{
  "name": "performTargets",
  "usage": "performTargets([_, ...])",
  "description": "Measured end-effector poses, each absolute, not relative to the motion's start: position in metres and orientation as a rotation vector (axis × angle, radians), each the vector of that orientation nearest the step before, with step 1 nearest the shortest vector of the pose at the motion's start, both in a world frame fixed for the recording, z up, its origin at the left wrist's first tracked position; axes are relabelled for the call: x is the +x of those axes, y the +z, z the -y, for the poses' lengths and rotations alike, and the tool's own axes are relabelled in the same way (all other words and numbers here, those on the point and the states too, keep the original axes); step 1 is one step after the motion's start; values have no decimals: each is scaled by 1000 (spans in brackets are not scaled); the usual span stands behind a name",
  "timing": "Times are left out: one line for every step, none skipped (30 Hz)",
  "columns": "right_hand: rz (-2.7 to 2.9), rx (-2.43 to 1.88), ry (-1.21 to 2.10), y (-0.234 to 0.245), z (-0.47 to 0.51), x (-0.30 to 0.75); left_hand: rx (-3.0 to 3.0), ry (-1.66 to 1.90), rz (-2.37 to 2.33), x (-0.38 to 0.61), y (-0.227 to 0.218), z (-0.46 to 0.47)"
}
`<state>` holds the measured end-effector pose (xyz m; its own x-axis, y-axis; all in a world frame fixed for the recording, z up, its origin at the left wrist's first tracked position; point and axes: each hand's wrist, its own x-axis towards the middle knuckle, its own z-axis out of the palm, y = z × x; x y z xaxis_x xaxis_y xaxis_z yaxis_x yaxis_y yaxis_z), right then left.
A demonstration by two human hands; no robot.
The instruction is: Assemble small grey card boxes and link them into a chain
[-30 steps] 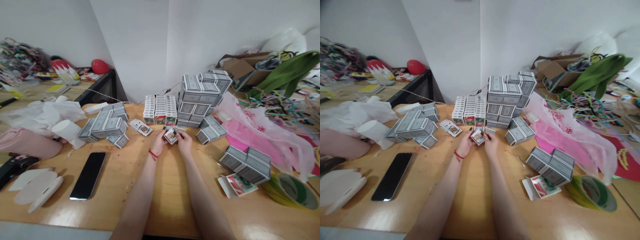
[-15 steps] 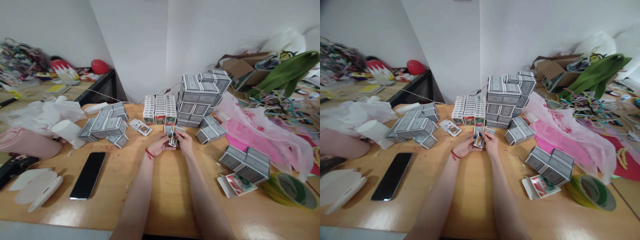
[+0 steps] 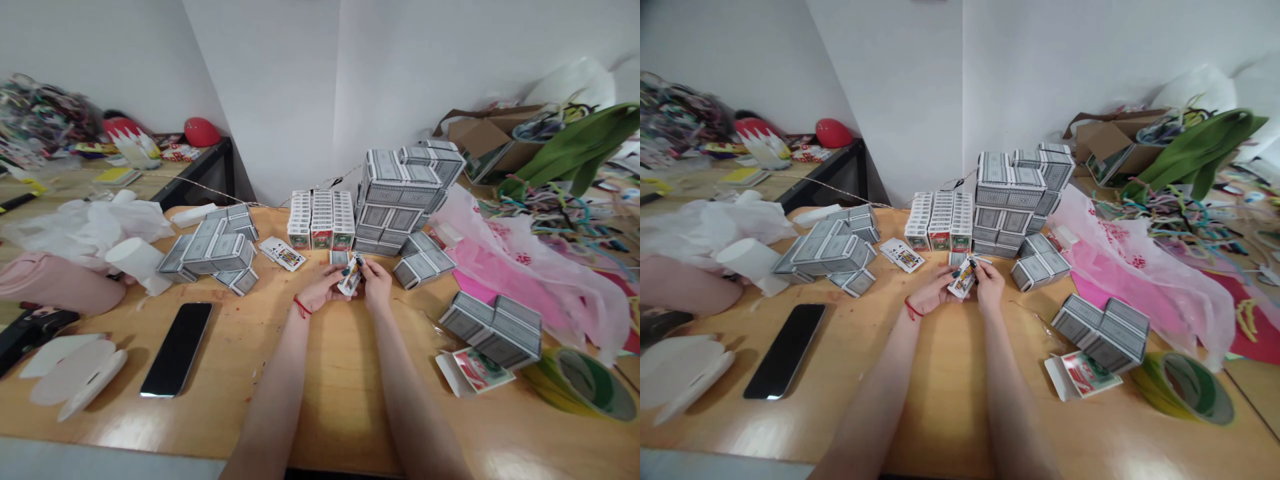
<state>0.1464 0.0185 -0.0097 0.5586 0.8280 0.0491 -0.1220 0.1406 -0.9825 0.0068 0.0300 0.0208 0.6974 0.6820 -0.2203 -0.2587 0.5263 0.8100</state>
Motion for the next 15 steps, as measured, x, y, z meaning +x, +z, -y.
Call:
performTargets([691, -1249, 766, -11, -19, 148, 858, 575, -558, 7, 22, -29])
performTargets([671, -1256, 755, -12, -20, 149, 877, 550, -550, 6, 23, -28])
performTargets([655, -1268, 741, -13, -20, 151, 893, 530, -543, 7, 24, -27])
performTargets([649, -1287, 727, -14, -20, 152, 904, 522, -540, 7, 25, -26])
performTargets([653, -1308, 706, -15, -20, 153, 907, 528, -542, 8, 26, -25])
performTargets([662, -1332, 670, -15, -20, 154, 906, 545, -546, 8, 27, -24])
performTargets([674, -1355, 616, -15, -20, 155, 903, 570, -550, 9, 27, -24])
performTargets([686, -1378, 546, -15, -20, 155, 900, 596, -552, 10, 28, -24])
performTargets([693, -1401, 467, -15, -20, 155, 900, 623, -552, 10, 28, -24])
performTargets([696, -1421, 390, -15, -20, 155, 901, 647, -548, 11, 28, -24])
performTargets([698, -1438, 325, -15, -20, 155, 903, 667, -540, 11, 29, -24])
performTargets([700, -1452, 284, -15, -19, 156, 902, 681, -532, 11, 29, -25])
performTargets([700, -1463, 265, -15, -19, 156, 897, 691, -529, 12, 29, -25])
performTargets([695, -1470, 263, -15, -19, 157, 887, 698, -532, 12, 28, -26])
performTargets([688, -1473, 272, -15, -18, 157, 872, 710, -544, 13, 27, -27])
